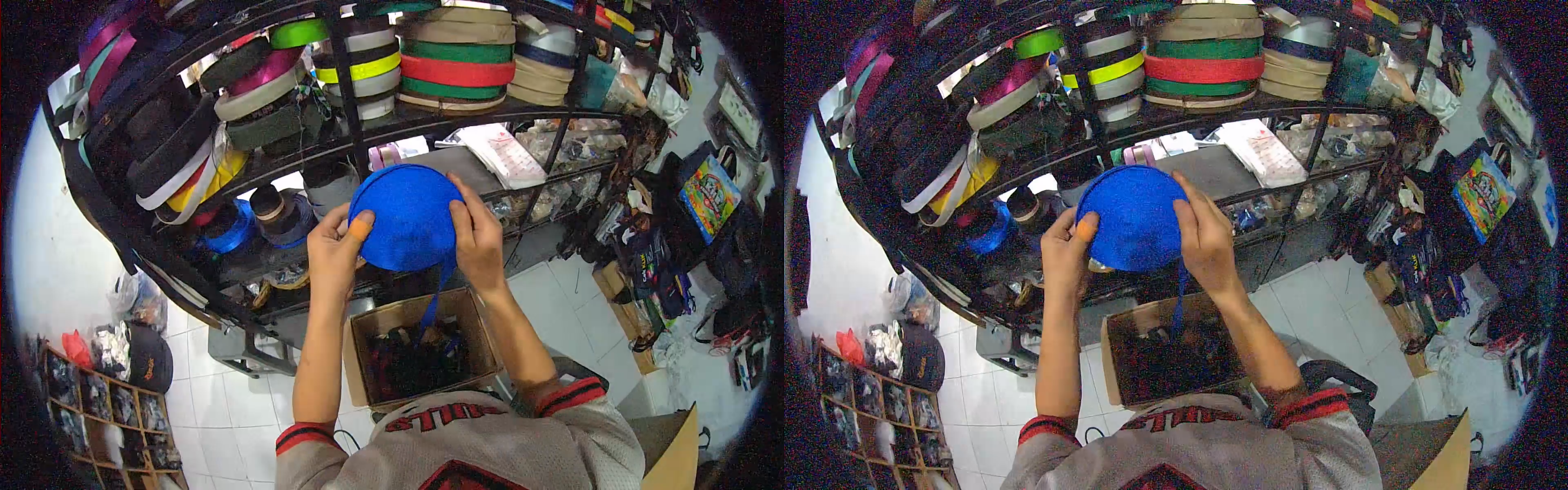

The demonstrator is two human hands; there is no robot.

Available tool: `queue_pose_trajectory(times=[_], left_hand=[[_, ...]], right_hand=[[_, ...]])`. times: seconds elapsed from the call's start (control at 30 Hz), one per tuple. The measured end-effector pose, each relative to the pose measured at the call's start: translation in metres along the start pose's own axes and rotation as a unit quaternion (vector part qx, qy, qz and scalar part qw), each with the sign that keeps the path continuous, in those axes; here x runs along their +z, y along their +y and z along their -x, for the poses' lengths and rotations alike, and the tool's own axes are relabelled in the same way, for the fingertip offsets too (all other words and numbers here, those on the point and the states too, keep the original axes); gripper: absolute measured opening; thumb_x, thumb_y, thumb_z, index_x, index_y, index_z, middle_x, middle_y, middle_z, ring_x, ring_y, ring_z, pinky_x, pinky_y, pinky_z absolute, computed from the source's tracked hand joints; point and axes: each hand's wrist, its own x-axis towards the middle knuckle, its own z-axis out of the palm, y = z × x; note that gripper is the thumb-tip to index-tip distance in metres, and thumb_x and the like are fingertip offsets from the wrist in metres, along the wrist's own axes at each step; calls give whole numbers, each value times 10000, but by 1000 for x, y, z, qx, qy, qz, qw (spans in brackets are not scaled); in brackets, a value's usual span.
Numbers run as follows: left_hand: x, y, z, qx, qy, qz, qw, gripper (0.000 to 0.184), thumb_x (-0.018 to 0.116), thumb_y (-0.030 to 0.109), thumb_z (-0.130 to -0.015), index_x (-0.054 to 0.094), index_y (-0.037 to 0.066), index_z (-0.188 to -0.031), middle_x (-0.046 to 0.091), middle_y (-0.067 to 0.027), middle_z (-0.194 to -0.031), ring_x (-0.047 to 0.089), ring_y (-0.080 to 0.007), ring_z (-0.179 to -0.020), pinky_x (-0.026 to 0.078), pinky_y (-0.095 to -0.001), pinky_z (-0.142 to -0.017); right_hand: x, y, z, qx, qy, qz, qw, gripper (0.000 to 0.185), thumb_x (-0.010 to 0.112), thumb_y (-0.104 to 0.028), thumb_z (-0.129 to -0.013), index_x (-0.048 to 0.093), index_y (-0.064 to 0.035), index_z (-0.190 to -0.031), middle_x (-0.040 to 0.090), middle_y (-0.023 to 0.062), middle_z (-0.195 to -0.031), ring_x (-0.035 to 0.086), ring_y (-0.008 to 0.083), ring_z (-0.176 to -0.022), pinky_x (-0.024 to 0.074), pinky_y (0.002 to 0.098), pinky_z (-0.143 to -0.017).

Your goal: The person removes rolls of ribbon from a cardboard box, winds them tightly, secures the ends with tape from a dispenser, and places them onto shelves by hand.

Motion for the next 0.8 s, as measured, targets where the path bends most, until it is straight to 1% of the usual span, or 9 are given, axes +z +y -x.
queue_pose_trajectory(times=[0.1, 0.2, 0.23, 0.33, 0.37, 0.47, 0.67, 0.77, 0.8], left_hand=[[-10, 5, -6, -1, -76, 6, 997, 461, 733, 182, -756, 566, -70, -1103, 659, -111, -895, 615, -126, -742, 501, -245, -686], [-10, 8, -6, -53, -112, -105, 987, 415, 735, 182, -750, 599, -55, -1062, 662, -111, -887, 614, -123, -736, 499, -241, -682], [-9, -2, -4, -66, -76, -86, 991, 394, 748, 166, -734, 617, -52, -1035, 664, -111, -885, 614, -121, -732, 500, -242, -677], [-8, -17, 6, -72, -37, -75, 994, 388, 756, 134, -718, 620, -48, -1032, 665, -112, -889, 615, -122, -739, 501, -244, -677], [-7, -19, 11, -56, -31, -81, 995, 380, 759, 114, -710, 625, -49, -1026, 665, -116, -889, 616, -124, -749, 504, -247, -685], [-3, -12, 20, -12, -13, -144, 989, 364, 760, 121, -712, 634, -50, -1008, 665, -118, -886, 618, -124, -758, 503, -245, -691], [-20, -22, 24, -61, -100, -185, 976, 345, 733, 194, -757, 650, -21, -1013, 679, -105, -862, 622, -111, -751, 495, -235, -682], [-23, -39, 31, 30, -92, -287, 953, 312, 722, 185, -759, 660, -23, -983, 688, -127, -837, 625, -98, -736, 495, -234, -671], [-21, -32, 35, 13, -84, -308, 948, 309, 719, 181, -759, 659, -25, -981, 687, -132, -837, 625, -96, -740, 495, -233, -672]], right_hand=[[-10, -1, -6, -4, -75, -13, 997, 294, 487, -136, -908, 563, -6, -1161, 602, 193, -1105, 591, 312, -1011, 448, 353, -873], [-8, 5, 0, -52, -134, -17, 989, 293, 493, -162, -910, 572, -20, -1153, 610, 183, -1083, 599, 316, -981, 460, 358, -850], [-7, 7, 4, -75, -149, -15, 986, 294, 494, -172, -911, 575, -25, -1152, 612, 180, -1076, 601, 318, -971, 464, 360, -842], [-6, 13, 15, -40, -159, -11, 986, 298, 495, -190, -913, 578, -29, -1149, 615, 178, -1058, 601, 334, -952, 472, 368, -823], [-4, 20, 19, -43, -159, -11, 986, 317, 507, -198, -914, 573, -20, -1168, 619, 165, -1049, 616, 260, -934, 466, 314, -816], [-7, 17, 28, 24, -187, 1, 982, 304, 518, -204, -909, 589, -35, -1151, 624, 154, -1048, 613, 259, -938, 463, 324, -822], [-15, 20, 35, 37, -251, -12, 967, 306, 544, -243, -898, 612, -51, -1127, 631, 138, -1039, 602, 238, -975, 444, 306, -867], [-7, 37, 51, 42, -190, -43, 980, 262, 584, -202, -867, 634, -73, -1089, 641, 140, -1013, 608, 265, -957, 452, 342, -871], [-5, 36, 51, 47, -182, -42, 981, 253, 595, -188, -859, 640, -70, -1078, 643, 134, -1010, 607, 256, -960, 449, 338, -877]])
